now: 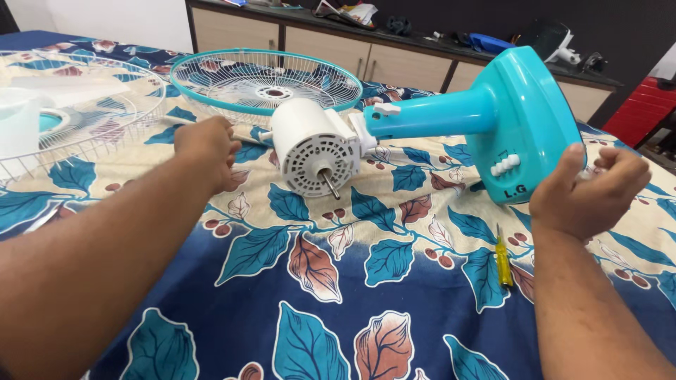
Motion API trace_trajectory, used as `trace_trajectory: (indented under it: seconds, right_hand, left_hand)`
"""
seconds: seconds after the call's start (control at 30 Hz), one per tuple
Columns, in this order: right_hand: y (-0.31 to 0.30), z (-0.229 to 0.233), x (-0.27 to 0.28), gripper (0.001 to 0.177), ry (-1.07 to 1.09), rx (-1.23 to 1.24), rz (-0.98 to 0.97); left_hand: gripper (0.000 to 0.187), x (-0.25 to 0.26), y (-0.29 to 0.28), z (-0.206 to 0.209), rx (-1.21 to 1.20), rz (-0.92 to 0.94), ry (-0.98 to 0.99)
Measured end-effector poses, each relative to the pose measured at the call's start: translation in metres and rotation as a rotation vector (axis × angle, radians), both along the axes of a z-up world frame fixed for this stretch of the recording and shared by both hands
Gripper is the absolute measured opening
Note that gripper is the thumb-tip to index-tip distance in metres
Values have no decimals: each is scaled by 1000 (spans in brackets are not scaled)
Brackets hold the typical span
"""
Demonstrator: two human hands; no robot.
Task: The person disassembles a teal LG table fan on a floral tablecloth. They remove the front grille, fan blades, and rear grille, then use a screwdriver to detach the motor housing from the neck and unscrew the base plate.
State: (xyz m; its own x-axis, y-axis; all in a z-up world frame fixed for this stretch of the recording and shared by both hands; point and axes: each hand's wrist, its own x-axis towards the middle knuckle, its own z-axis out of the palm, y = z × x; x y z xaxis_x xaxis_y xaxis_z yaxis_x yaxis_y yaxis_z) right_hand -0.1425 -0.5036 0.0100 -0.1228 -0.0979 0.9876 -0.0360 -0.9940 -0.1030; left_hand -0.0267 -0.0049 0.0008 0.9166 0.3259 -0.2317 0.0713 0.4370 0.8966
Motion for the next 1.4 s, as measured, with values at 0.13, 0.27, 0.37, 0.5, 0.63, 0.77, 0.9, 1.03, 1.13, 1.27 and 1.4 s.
trace_trajectory:
  seconds: [0.13, 0.27, 0.37, 0.5, 0.63, 0.77, 0.9, 1.03, 1.13, 1.27, 1.4]
  right_hand:
    - [40, 26, 6, 11, 31, -55, 85]
    - [124, 29, 6, 18, 215, 15, 420]
    - [195, 31, 0, 14, 422, -68, 647]
    - [285, 28, -19, 22, 1062, 679, 1210]
    - [335, 31, -32, 28, 1264, 647, 1560]
    - [365, 37, -22, 31, 1405, 647, 1581]
    - [394, 38, -9, 47, 1527, 722, 1681]
    - [417, 27, -7, 65, 1506, 243, 1276]
    - [420, 18, -8, 65, 1279, -336, 1122]
    - [429, 5, -11, 76, 1447, -480, 979]
    - [428, -7, -19, 74, 1496, -449, 969]
  left_hand:
    - [24, -31, -10, 1, 115, -31, -288]
    - [25, -56, -16, 2, 242, -127, -460]
    - [26, -76, -19, 7, 300, -320, -440]
    - [30, -106, -11, 15, 186, -657, -404]
    - [30, -125, 10, 24, 272, -752, -333]
    - [32, -133, 50, 37, 366, -665, -171]
    - [34, -135, 95, 53, 569, -487, -41]
    - [30, -146, 149, 62, 686, -103, 98]
    - [32, -166, 186, 69, 885, 94, 188]
    - [35, -184, 209, 77, 1155, 187, 458]
    - [34, -183, 215, 72, 1299, 163, 593]
